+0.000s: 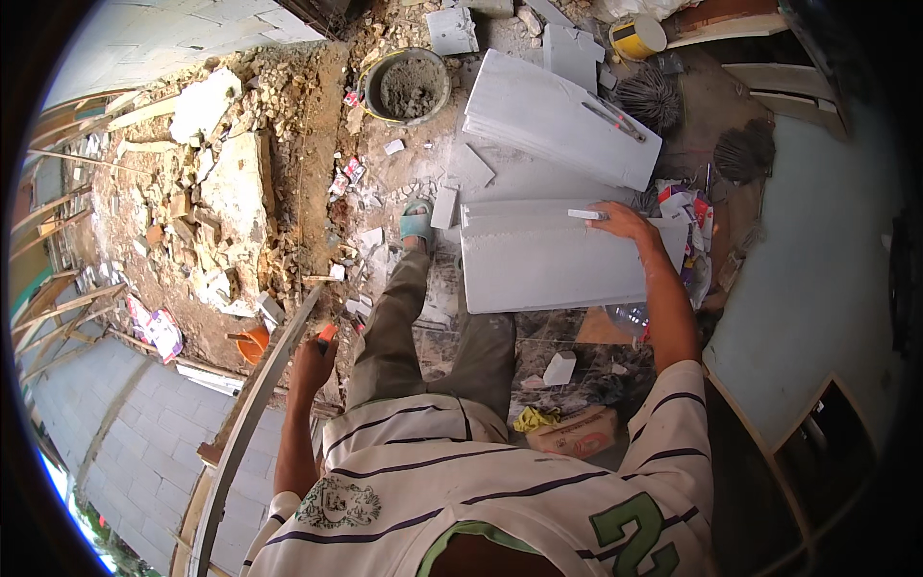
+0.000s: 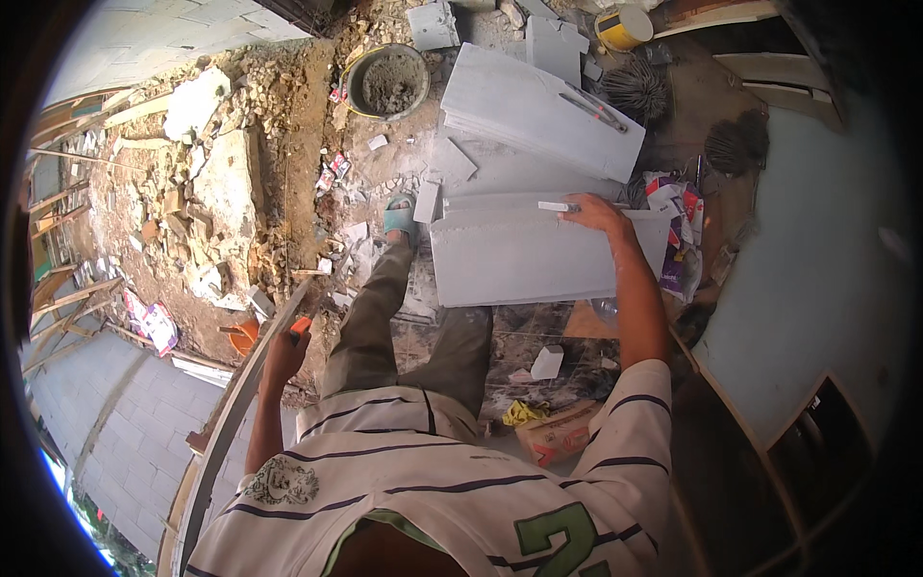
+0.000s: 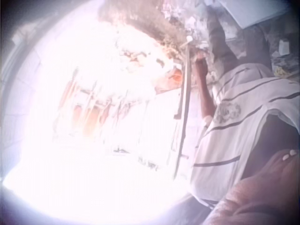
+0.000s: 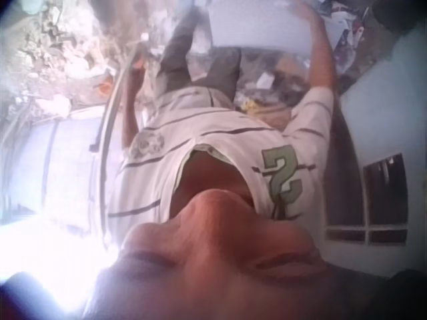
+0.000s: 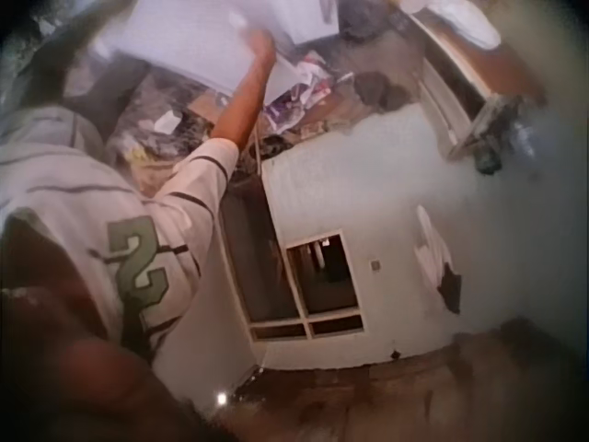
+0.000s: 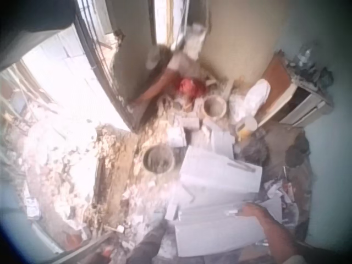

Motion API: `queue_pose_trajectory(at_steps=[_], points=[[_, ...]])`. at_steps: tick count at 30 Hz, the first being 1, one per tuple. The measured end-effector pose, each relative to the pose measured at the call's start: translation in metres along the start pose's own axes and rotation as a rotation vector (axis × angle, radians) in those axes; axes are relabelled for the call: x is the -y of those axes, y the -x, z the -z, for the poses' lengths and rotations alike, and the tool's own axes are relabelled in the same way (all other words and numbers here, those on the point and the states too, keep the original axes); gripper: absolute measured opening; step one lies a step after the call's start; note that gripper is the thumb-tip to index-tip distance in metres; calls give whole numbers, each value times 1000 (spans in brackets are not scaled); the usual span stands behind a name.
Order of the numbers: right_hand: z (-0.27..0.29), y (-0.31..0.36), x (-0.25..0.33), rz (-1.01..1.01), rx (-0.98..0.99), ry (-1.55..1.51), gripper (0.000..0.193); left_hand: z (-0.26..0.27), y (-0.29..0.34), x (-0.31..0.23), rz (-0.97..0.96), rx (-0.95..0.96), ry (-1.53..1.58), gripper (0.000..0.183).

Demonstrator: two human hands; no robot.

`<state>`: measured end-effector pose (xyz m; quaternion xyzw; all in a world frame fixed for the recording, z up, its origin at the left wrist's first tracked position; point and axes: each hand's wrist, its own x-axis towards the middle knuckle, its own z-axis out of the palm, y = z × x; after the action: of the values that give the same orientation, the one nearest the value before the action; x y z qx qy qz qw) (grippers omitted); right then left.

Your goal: The person saws several lightweight masonry blocks and then moves them to a pile while sitting on the floor.

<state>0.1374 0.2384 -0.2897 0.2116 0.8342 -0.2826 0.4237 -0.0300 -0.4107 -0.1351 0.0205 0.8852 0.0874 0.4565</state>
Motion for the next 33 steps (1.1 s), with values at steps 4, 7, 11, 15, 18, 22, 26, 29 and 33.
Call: queue_pose_trajectory(at_steps=[4,7,11,15,18,22,26,29,33], points=[[16,2,68,-144,-83,15,54,-1,5,11,-63,-111,48,43],[11,-6,86,-207,-57,67,47,3,0,8,-43,-90,49,44],[-19,-24,100,-245,-192,322,67,8,-4,4,-64,-97,32,45],[-28,-24,141,-263,-321,166,90,7,-11,-10,-127,-97,44,45],[-50,-20,137,-42,-577,-124,81,19,-13,-47,-118,-36,7,45],[-85,33,146,15,-873,-355,59,22,-11,-78,-268,-24,29,36],[-159,83,132,-266,-1079,-416,54,39,-5,-121,-394,24,-28,38],[-208,106,138,-428,-1063,-515,55,52,-1,-154,-530,27,-64,38],[-240,114,160,-602,-923,-800,54,73,-3,-190,-645,130,-76,41]])
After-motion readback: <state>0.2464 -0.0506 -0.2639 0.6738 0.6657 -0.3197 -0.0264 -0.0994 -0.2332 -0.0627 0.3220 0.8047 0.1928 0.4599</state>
